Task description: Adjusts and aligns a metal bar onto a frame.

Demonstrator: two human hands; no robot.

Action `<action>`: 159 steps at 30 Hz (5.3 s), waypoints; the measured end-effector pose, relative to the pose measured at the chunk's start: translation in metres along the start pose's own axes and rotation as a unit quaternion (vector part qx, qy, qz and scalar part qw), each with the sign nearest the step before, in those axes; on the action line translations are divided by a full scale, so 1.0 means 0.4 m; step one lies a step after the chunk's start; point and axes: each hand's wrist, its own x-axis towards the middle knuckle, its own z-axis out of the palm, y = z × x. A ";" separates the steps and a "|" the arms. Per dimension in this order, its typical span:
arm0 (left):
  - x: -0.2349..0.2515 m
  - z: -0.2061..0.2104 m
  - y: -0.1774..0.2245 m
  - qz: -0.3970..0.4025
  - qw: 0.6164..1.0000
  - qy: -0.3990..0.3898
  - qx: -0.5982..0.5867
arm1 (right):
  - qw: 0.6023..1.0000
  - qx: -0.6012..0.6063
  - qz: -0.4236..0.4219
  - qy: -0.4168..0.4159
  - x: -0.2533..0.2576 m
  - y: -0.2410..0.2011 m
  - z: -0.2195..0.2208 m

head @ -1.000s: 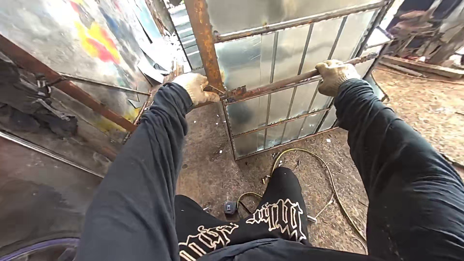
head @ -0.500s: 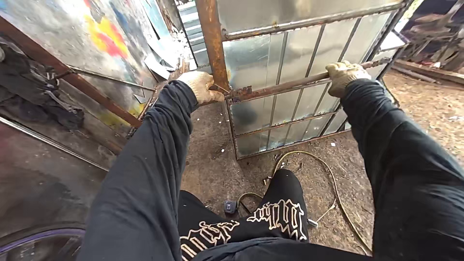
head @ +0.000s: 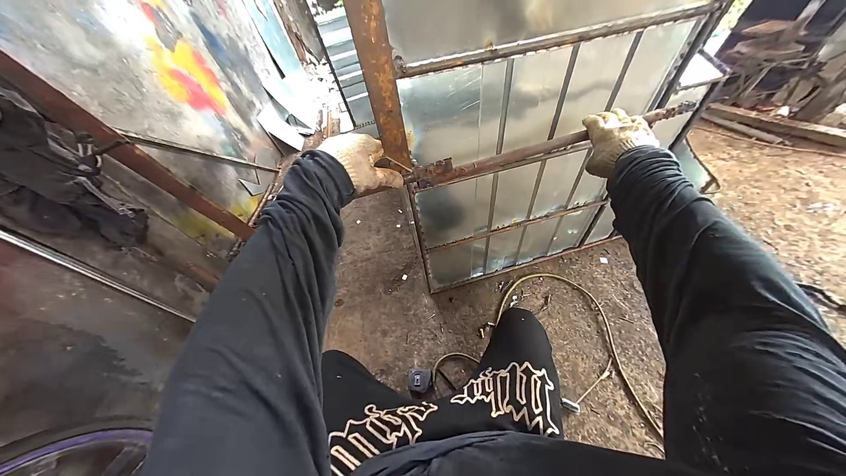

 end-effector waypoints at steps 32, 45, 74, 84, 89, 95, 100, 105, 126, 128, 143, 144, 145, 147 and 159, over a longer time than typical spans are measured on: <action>-0.013 -0.011 0.012 -0.013 1.000 -0.009 -0.012 | 0.994 0.052 -0.007 0.098 0.004 0.018 -0.104; -0.013 -0.011 0.012 -0.016 1.000 -0.003 -0.003 | 0.999 0.014 0.024 -0.029 0.005 0.033 0.000; -0.021 -0.027 0.018 -0.002 1.000 -0.015 -0.012 | 0.999 0.033 0.015 -0.017 -0.003 0.030 0.010; -0.026 -0.026 0.019 0.000 1.000 -0.013 -0.028 | 0.999 0.040 0.007 -0.004 -0.004 0.033 0.010; -0.028 -0.025 0.021 -0.007 1.000 -0.014 -0.025 | 1.000 0.030 0.003 0.005 -0.009 0.036 -0.002; -0.028 -0.027 0.024 -0.013 1.000 -0.018 -0.015 | 1.000 0.022 0.001 0.021 -0.012 0.042 -0.024; -0.026 -0.024 0.022 -0.015 1.000 -0.023 -0.016 | 0.999 0.030 -0.003 0.032 -0.006 0.042 -0.025; -0.020 -0.016 0.013 -0.018 1.000 -0.021 -0.013 | 0.999 0.029 -0.015 0.030 -0.015 0.027 -0.030; -0.033 -0.018 0.024 -0.003 1.000 -0.014 -0.020 | 0.998 0.026 -0.052 0.012 -0.010 -0.030 0.018; -0.025 -0.018 0.016 -0.007 1.000 -0.009 -0.017 | 0.998 0.027 -0.057 0.021 -0.008 -0.031 0.014; -0.015 -0.017 0.011 -0.009 1.000 -0.020 -0.002 | 0.997 0.036 -0.055 0.032 -0.021 -0.041 0.010; -0.016 -0.018 0.013 -0.009 1.000 -0.023 -0.002 | 0.997 0.036 -0.053 0.030 -0.021 -0.041 0.009; -0.015 -0.017 0.012 -0.008 1.000 -0.023 -0.001 | 0.998 0.037 -0.052 0.029 -0.021 -0.041 0.009; -0.014 -0.009 0.009 -0.008 1.000 -0.013 0.006 | 0.998 0.038 -0.050 0.030 -0.020 -0.039 0.014; -0.266 0.118 -0.068 -0.146 0.826 0.284 -0.465 | 0.998 0.057 -0.039 -0.008 -0.023 -0.042 -0.002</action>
